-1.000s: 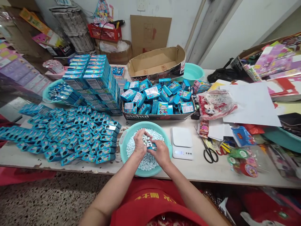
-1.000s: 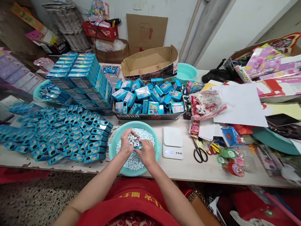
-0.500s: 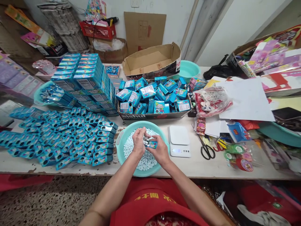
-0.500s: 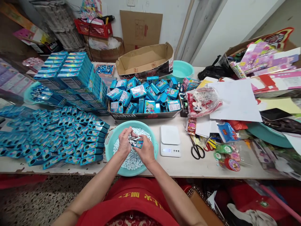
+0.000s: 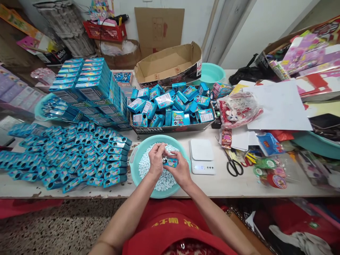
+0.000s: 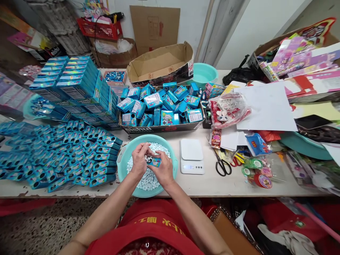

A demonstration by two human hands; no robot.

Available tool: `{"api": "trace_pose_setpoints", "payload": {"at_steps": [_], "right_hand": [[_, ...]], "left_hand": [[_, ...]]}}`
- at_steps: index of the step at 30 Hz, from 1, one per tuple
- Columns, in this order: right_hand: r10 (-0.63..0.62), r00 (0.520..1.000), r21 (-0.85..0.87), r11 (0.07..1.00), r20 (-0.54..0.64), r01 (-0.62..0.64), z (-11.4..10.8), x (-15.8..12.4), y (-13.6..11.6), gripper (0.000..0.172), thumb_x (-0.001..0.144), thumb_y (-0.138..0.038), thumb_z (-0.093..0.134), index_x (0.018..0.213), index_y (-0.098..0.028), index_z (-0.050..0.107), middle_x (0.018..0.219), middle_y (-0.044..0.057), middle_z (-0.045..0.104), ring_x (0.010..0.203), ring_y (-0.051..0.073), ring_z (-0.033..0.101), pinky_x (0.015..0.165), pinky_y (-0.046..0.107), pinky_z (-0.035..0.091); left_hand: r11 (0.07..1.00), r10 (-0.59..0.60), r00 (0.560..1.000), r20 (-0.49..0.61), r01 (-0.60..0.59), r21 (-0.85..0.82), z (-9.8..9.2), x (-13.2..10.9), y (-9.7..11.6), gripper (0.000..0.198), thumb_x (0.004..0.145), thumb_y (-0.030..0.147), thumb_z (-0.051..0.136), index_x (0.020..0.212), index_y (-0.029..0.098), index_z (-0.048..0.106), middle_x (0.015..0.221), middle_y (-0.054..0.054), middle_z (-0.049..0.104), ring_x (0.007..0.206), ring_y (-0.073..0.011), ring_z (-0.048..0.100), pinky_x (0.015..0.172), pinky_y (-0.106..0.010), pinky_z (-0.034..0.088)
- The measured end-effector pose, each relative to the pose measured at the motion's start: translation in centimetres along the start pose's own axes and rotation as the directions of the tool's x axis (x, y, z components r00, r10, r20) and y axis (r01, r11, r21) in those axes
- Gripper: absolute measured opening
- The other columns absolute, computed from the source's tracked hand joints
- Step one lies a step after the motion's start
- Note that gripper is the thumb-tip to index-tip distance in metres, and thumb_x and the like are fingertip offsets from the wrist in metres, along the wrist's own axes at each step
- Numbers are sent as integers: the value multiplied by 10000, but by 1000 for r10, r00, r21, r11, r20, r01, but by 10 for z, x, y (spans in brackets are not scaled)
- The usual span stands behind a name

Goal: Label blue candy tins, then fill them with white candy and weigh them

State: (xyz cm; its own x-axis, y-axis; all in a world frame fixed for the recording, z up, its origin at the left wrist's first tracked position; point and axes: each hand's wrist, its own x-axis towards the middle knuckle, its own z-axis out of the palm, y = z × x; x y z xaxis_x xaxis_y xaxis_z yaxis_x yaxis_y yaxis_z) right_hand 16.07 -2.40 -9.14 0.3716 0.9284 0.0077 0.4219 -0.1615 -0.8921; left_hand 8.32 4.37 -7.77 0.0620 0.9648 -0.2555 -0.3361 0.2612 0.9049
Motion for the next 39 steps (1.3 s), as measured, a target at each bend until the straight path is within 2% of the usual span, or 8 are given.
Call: {"api": "trace_pose_setpoints", "payload": {"at_steps": [6,11,15,19,22,26,32,39], "right_hand": [[0,1000,14,1000,-27,0,0,0,4,468,641,-242,732,1058,-232,519,1050,52,664,954,240,629,872,407,447],[21,999,142,990,-39,-16,-14,-8,11,508,626,-283,775,1066,-228,527,1012,43,677,975,232,633,894,411,460],[54,997,221,974,-52,-42,-24,-17,18,526,597,-311,803,1053,-225,555,1038,59,671,977,235,638,884,405,488],[101,992,280,957,-72,-77,-27,-19,21,534,575,-327,815,1038,-225,571,1003,56,679,964,235,645,858,393,516],[130,987,334,938,-99,-90,-28,-17,23,540,572,-331,816,1038,-224,564,983,49,687,949,223,651,839,372,532],[161,985,326,936,-67,-131,-25,-13,28,527,562,-326,817,1015,-217,570,976,55,689,937,221,653,846,380,529],[192,979,262,950,-62,-170,-16,-13,37,511,594,-329,787,1035,-215,556,998,62,675,945,226,646,854,395,516],[-3,1000,-5,1000,23,4,11,-10,37,422,634,-230,733,1023,-222,569,1008,50,657,960,230,619,858,408,486]], "left_hand": [[999,-38,984,176,35,19,4,-7,6,192,747,351,623,718,161,619,392,73,378,474,-127,560,554,-231,419],[975,78,995,57,-88,206,-24,28,-16,270,808,436,513,804,184,609,555,18,547,694,-189,633,715,-332,493],[550,141,954,266,-299,780,-49,65,-65,230,820,364,504,871,192,646,1007,-91,659,1060,-250,555,957,-406,402],[92,28,884,466,-467,880,-46,62,-98,333,837,392,503,1106,223,603,1196,-93,576,1159,-259,461,997,-405,344],[-43,-119,862,493,-500,865,-43,43,-101,299,847,399,472,1064,251,615,1100,-88,594,1052,-266,493,894,-404,386],[146,-157,876,457,-437,888,-55,25,-96,150,748,289,573,862,221,642,962,-80,612,937,-244,531,810,-343,405],[667,-116,993,4,75,742,-68,19,-76,213,723,391,545,660,188,537,612,5,541,580,-147,531,542,-244,403],[981,-190,982,19,191,-45,-35,2,-19,208,679,349,626,668,175,512,601,26,546,478,-103,527,455,-215,399]]}}
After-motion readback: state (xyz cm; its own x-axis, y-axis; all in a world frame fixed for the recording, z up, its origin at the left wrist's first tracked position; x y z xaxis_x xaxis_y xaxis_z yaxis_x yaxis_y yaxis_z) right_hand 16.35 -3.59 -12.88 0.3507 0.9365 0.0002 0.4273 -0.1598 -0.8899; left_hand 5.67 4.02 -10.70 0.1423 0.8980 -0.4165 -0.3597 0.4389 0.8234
